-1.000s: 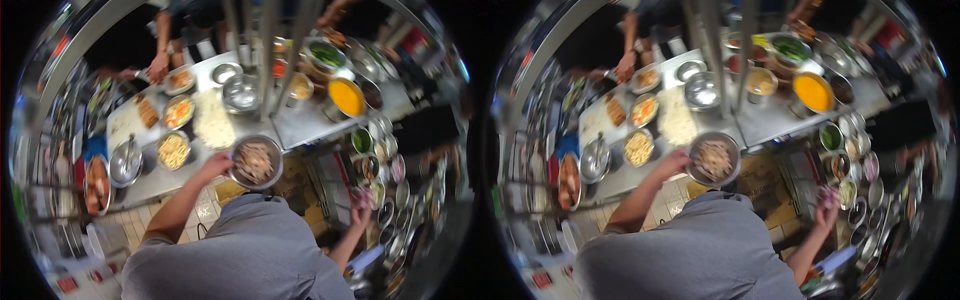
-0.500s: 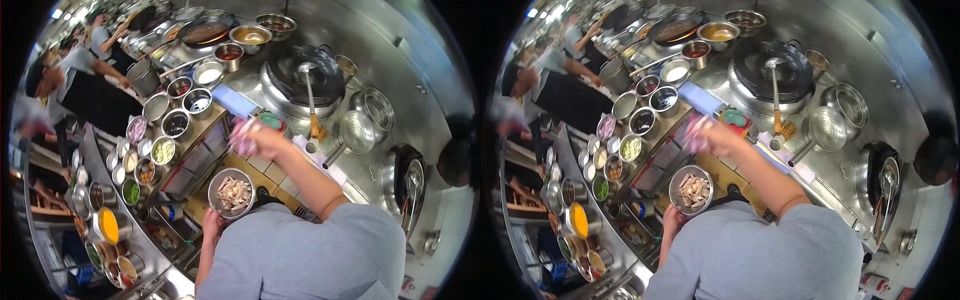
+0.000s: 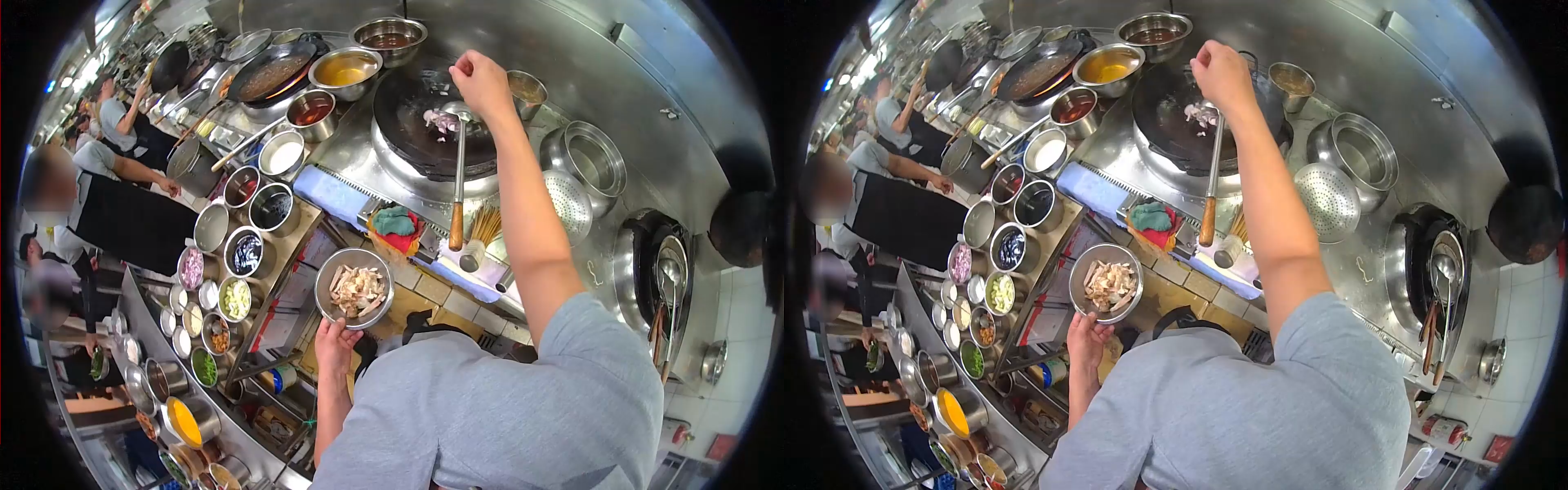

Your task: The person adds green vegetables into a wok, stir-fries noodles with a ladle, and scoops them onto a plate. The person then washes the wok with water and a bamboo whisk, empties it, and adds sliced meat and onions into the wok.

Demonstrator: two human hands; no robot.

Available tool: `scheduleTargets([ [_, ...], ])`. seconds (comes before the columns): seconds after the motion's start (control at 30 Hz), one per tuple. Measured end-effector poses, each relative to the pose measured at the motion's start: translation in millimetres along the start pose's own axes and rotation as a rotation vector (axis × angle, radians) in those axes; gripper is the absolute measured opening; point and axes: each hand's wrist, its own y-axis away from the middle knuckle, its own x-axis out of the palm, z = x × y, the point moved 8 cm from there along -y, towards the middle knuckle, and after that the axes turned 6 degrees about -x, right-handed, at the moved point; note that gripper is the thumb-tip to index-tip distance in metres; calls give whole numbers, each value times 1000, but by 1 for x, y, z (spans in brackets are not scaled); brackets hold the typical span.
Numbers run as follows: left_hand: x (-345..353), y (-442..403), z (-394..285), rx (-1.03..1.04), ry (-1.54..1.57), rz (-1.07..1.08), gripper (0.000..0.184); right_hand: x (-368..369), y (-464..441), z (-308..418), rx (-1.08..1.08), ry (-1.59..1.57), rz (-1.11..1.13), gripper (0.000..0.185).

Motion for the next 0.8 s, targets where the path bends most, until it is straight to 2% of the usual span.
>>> scheduleTargets([
  [0.07,-1,-11,-4,-4,-16,25,18,1,25,-11,139,-173,-63,12],
  [0.1,0,-19,-8,-3,-19,42,19,23,45,-28,87,-221,-88,13],
  [0.13,5,-27,-13,-3,-35,92,19,48,78,-39,-71,-66,-108,19],
  [0.17,9,-32,-17,-14,-52,106,19,71,124,-42,136,90,168,34],
  [0.23,28,-47,-38,18,-50,126,19,90,207,-29,349,53,467,62],
  [0.3,56,-57,-64,21,-67,198,21,85,269,-22,519,79,439,65],
  [0.37,89,-75,-93,80,-78,291,22,75,310,-47,624,55,205,52],
  [0.4,108,-85,-107,119,-123,381,23,68,321,-65,640,68,184,52],
  [0.47,141,-114,-128,100,-123,457,26,75,345,-92,801,-340,239,44],
  [0.5,159,-126,-138,102,-148,434,23,66,343,-82,811,-336,220,44],
  [0.53,180,-142,-145,109,-181,510,20,57,338,-60,942,-673,149,39],
  [0.57,202,-150,-154,125,-231,491,19,50,329,-34,1049,-1017,74,34],
  [0.6,226,-156,-160,135,-296,522,16,44,329,-8,1098,-1025,-22,31],
  [0.67,267,-185,-165,273,-573,564,14,50,340,29,1061,-1089,-113,30],
  [0.7,287,-200,-164,396,-787,502,18,48,341,39,1037,-1154,-188,30],
  [0.73,308,-252,-161,853,-1107,449,21,41,337,44,1039,-1143,-209,30],
  [0.77,342,-220,-163,1189,-1367,377,21,37,334,53,1043,-1131,-132,30],
  [0.8,363,-235,-151,1350,-1473,322,18,34,332,62,1050,-1123,-55,30],
])
